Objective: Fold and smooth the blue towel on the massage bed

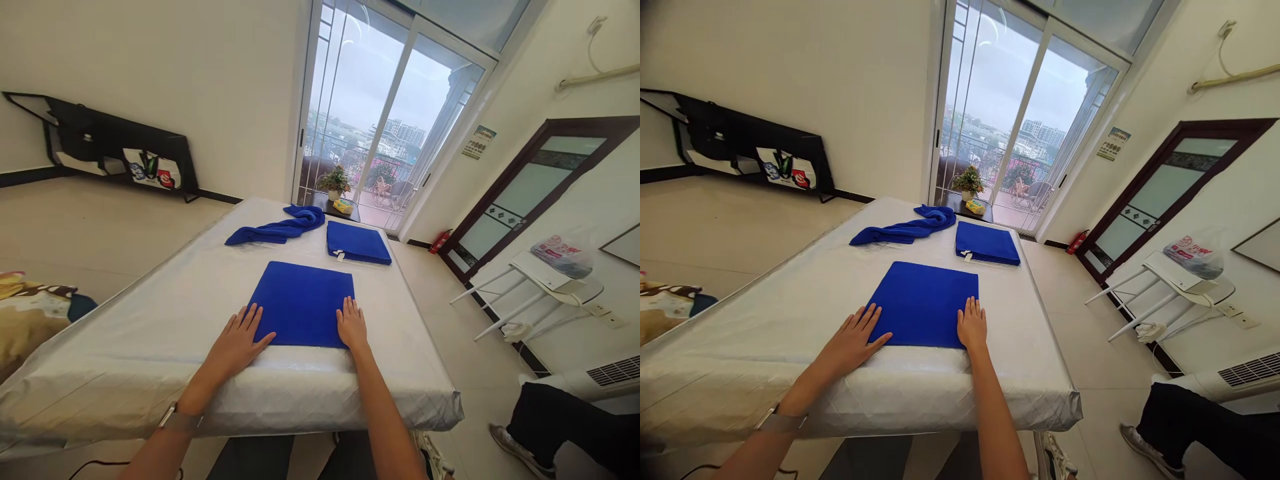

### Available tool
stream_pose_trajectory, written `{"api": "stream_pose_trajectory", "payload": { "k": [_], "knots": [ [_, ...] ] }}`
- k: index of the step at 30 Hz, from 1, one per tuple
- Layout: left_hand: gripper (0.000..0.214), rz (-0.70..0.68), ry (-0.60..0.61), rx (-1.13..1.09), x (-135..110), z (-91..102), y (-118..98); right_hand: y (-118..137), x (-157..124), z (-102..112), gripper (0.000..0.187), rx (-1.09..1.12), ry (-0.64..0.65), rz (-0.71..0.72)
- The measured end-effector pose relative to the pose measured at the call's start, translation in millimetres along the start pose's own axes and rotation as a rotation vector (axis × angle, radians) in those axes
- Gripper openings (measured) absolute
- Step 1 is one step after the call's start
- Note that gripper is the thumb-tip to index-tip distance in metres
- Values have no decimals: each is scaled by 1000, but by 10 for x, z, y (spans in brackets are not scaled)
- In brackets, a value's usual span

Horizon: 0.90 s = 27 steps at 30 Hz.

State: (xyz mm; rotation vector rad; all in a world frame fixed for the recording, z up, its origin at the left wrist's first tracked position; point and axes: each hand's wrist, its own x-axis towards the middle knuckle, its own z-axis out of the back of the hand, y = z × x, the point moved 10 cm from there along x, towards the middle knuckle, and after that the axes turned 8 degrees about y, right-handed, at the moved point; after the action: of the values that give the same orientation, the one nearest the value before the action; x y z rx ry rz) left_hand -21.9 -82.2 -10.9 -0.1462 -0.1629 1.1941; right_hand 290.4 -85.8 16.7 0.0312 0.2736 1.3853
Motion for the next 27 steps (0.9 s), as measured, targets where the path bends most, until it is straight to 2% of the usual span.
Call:
{"api": "stream_pose_trajectory", "payload": {
  "k": [3,5,7,10,12,13,15,17,20,22,27],
  "knots": [
    [97,26,-7,32,48,67,-45,-21,5,-48,63,23,-18,10],
    [96,10,-20,38,145,132,-276,-21,-6,-36,63,34,-28,14],
    [92,-84,-22,9,302,156,-741,-19,-20,-16,63,38,-29,14],
    [82,-397,26,-60,565,83,-1754,-18,-42,-1,61,2,-24,23],
    [79,-551,68,-78,734,1,-2298,-13,-51,-22,62,-41,-7,45],
    [78,-570,88,-90,830,-41,-2455,-9,-51,-41,62,-58,4,58],
    [78,-545,124,-112,1002,-126,-2561,-11,-44,-65,64,-63,11,71],
    [76,-506,127,-120,1088,-178,-2459,-27,-30,-60,62,-32,-12,54],
    [75,-473,81,-88,1047,-162,-2071,-33,-16,-25,61,18,-63,27],
    [76,-409,92,-61,974,-138,-1678,-19,-15,-12,62,34,-75,27],
    [79,-155,111,20,726,2,-509,-30,-15,-36,63,52,-33,13]
  ]
}}
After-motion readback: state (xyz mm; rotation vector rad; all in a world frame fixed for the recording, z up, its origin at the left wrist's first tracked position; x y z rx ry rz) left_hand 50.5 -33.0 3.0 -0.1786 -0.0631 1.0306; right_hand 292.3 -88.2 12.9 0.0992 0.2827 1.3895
